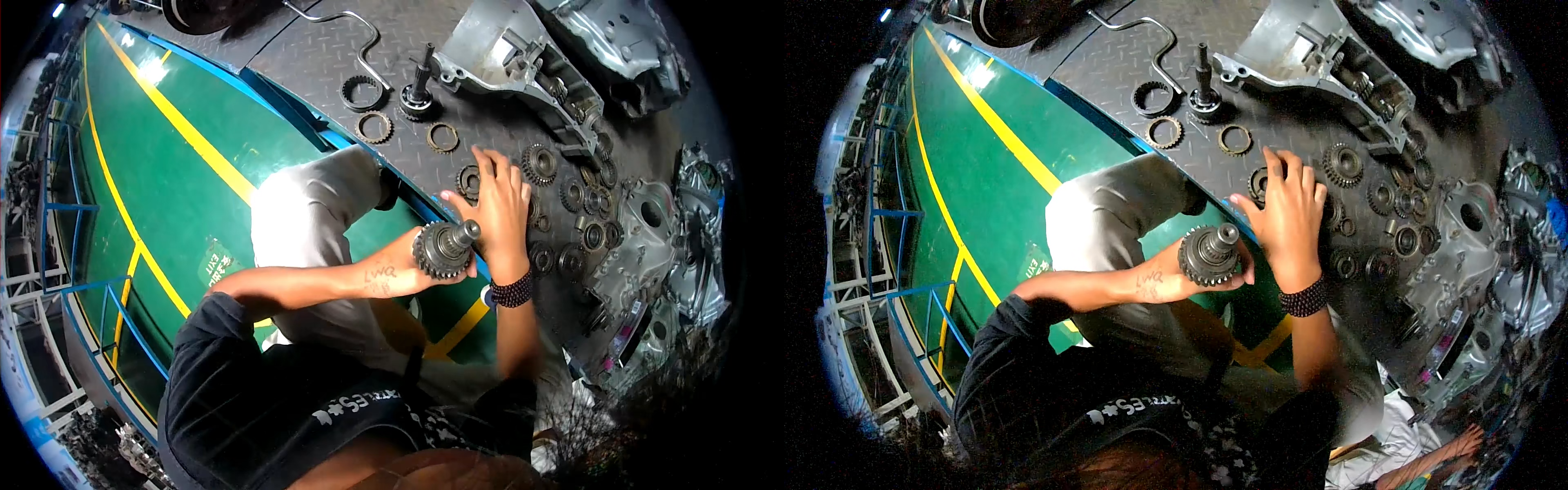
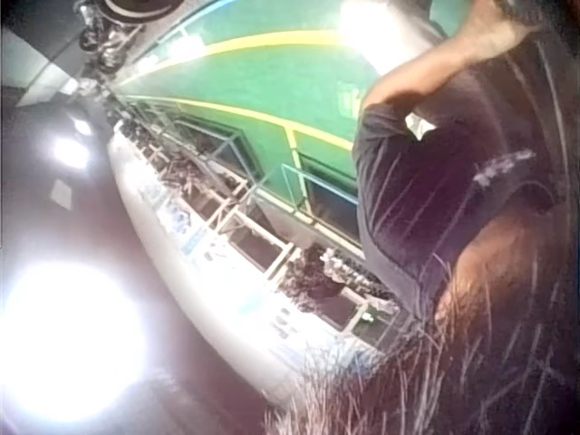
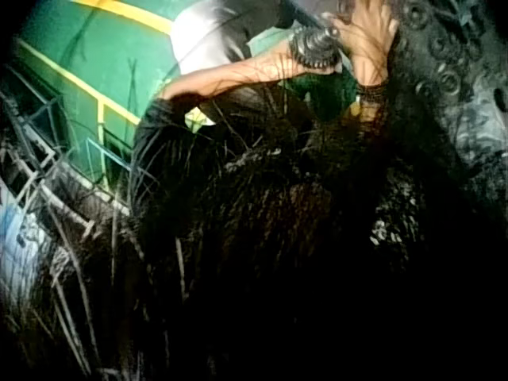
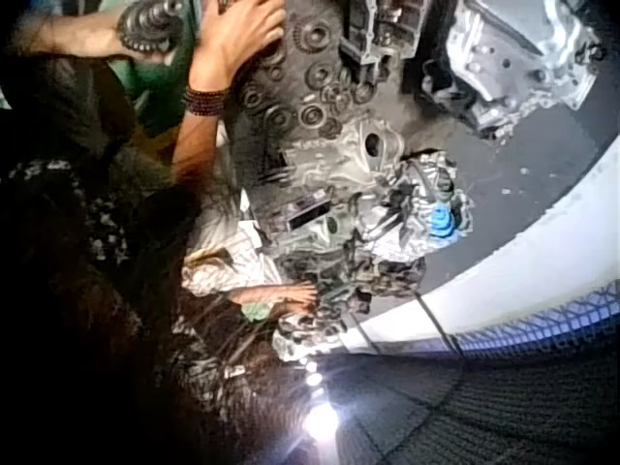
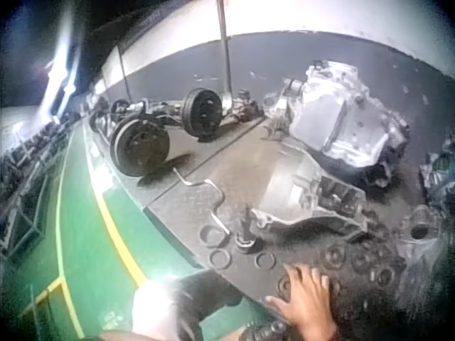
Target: The person assembles internal transmission components by sliding several metal gears and bearings onto a main shaft by hand. The person holds the shaft upright, picks up individual gears from the workbench, and slides them down the shaft one by one.
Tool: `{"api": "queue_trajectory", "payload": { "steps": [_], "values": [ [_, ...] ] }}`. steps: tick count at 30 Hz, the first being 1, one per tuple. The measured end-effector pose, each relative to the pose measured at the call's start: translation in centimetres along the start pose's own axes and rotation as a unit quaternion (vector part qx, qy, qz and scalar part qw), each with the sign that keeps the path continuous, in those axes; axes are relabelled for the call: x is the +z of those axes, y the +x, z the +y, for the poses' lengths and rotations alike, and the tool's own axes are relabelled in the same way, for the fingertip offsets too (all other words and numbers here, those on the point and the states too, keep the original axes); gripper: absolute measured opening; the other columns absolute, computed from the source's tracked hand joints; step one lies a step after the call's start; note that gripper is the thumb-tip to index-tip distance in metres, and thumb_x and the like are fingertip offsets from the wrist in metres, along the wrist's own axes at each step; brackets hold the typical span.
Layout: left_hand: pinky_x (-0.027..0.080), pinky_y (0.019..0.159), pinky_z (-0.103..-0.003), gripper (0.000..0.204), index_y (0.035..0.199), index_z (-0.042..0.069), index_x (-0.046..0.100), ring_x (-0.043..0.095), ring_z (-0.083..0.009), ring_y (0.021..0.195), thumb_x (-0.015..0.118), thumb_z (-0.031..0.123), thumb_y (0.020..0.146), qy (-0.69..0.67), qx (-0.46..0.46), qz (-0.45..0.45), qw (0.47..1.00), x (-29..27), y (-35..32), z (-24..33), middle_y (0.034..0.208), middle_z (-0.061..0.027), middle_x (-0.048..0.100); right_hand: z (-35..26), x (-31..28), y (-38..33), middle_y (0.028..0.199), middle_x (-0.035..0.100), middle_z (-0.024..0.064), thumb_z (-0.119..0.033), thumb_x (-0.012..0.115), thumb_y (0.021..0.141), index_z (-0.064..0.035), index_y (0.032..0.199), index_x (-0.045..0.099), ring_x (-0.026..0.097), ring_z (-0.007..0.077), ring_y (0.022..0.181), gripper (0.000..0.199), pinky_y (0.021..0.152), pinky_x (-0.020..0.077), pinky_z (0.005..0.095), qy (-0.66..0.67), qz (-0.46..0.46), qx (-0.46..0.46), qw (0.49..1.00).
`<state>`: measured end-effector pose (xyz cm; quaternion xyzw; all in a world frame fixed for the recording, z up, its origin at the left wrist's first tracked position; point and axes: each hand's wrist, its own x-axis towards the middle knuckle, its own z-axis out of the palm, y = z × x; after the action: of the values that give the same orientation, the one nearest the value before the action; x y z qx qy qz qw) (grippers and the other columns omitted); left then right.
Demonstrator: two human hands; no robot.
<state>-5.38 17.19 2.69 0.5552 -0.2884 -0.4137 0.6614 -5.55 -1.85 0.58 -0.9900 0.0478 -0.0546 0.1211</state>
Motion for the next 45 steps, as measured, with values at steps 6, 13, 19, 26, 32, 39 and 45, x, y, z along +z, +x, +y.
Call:
{"api": "queue_trajectory", "payload": {
  "steps": [6, 13, 19, 26, 32, 39, 45],
  "values": [
    [0.052, 0.091, -0.030, 0.012, 0.103, 0.003, 0.069, 0.065, -0.0121, 0.096, 0.073, 0.005, 0.092, -0.038, -0.026, 0.007, 0.999, -0.1, -0.1, 0.7, 0.099, -0.0041, 0.071, -1.0, 2.2, 4.3, 0.135, 0.061, 0.0104, -0.031, 0.076, 0.089, -0.0048, 0.139, 0.059, 0.058, 0.0322, 0.118, 0.060, 0.101, 0.0453, 0.0452, 0.056, 0.072, -0.095, 0.991],
    [0.053, 0.089, -0.030, 0.011, 0.100, 0.002, 0.068, 0.065, -0.0119, 0.094, 0.074, 0.002, 0.091, -0.119, -0.034, 0.040, 0.991, -0.5, 0.1, 0.5, 0.096, -0.0031, 0.071, -1.8, 2.5, 5.3, 0.121, 0.070, 0.0130, -0.016, 0.078, 0.088, -0.0035, 0.138, 0.061, 0.067, 0.0298, 0.104, 0.054, 0.092, 0.0537, 0.0407, 0.114, 0.103, -0.074, 0.985],
    [0.053, 0.092, -0.032, 0.014, 0.101, 0.002, 0.067, 0.067, -0.0140, 0.096, 0.076, 0.001, 0.090, -0.050, -0.031, 0.065, 0.996, -0.9, 0.5, -0.2, 0.096, -0.0046, 0.072, 1.3, 1.7, 4.9, 0.124, 0.070, 0.0185, -0.012, 0.082, 0.089, 0.0016, 0.152, 0.043, 0.067, 0.0158, 0.098, 0.075, 0.087, 0.0561, 0.0290, 0.527, 0.097, 0.078, 0.841],
    [0.054, 0.091, -0.031, 0.024, 0.109, 0.003, 0.063, 0.067, -0.0143, 0.096, 0.073, -0.004, 0.089, -0.060, -0.035, 0.095, 0.993, -0.9, 1.0, -1.2, 0.097, -0.0055, 0.071, 1.3, -2.9, 3.2, 0.136, 0.063, 0.0185, -0.015, 0.064, 0.103, 0.0000, 0.156, 0.035, 0.066, 0.0219, 0.116, 0.063, 0.101, 0.0555, 0.0390, 0.770, -0.014, 0.067, 0.634],
    [0.054, 0.092, -0.032, 0.035, 0.120, 0.004, 0.058, 0.067, -0.0152, 0.096, 0.072, -0.003, 0.089, -0.128, -0.033, 0.122, 0.984, -0.3, 1.0, -1.6, 0.103, -0.0032, 0.069, -1.9, -10.3, 0.0, 0.135, 0.067, 0.0132, -0.001, 0.075, 0.086, -0.0087, 0.157, 0.041, 0.063, 0.0201, 0.122, 0.079, 0.109, 0.0473, 0.0386, 0.544, -0.187, -0.111, 0.810],
    [0.043, 0.114, -0.041, 0.065, 0.145, 0.006, 0.046, 0.053, -0.0250, 0.132, 0.076, 0.008, 0.087, -0.050, -0.018, 0.076, 0.996, -1.1, 1.3, -2.6, 0.141, -0.0114, 0.055, -1.5, -8.9, 0.2, 0.133, 0.066, 0.0132, -0.001, 0.076, 0.086, -0.0063, 0.161, 0.032, 0.061, 0.0197, 0.124, 0.086, 0.111, 0.0451, 0.0394, 0.566, -0.257, -0.114, 0.775],
    [0.052, 0.094, -0.032, 0.049, 0.134, 0.006, 0.052, 0.061, -0.0149, 0.110, 0.072, 0.002, 0.090, -0.131, -0.043, 0.074, 0.988, -0.3, 0.9, -1.2, 0.117, -0.0036, 0.062, -1.2, -8.9, 0.0, 0.132, 0.065, 0.0165, -0.004, 0.079, 0.085, -0.0030, 0.161, 0.029, 0.061, 0.0216, 0.125, 0.091, 0.112, 0.0454, 0.0395, 0.648, -0.287, -0.060, 0.702]
  ]
}}
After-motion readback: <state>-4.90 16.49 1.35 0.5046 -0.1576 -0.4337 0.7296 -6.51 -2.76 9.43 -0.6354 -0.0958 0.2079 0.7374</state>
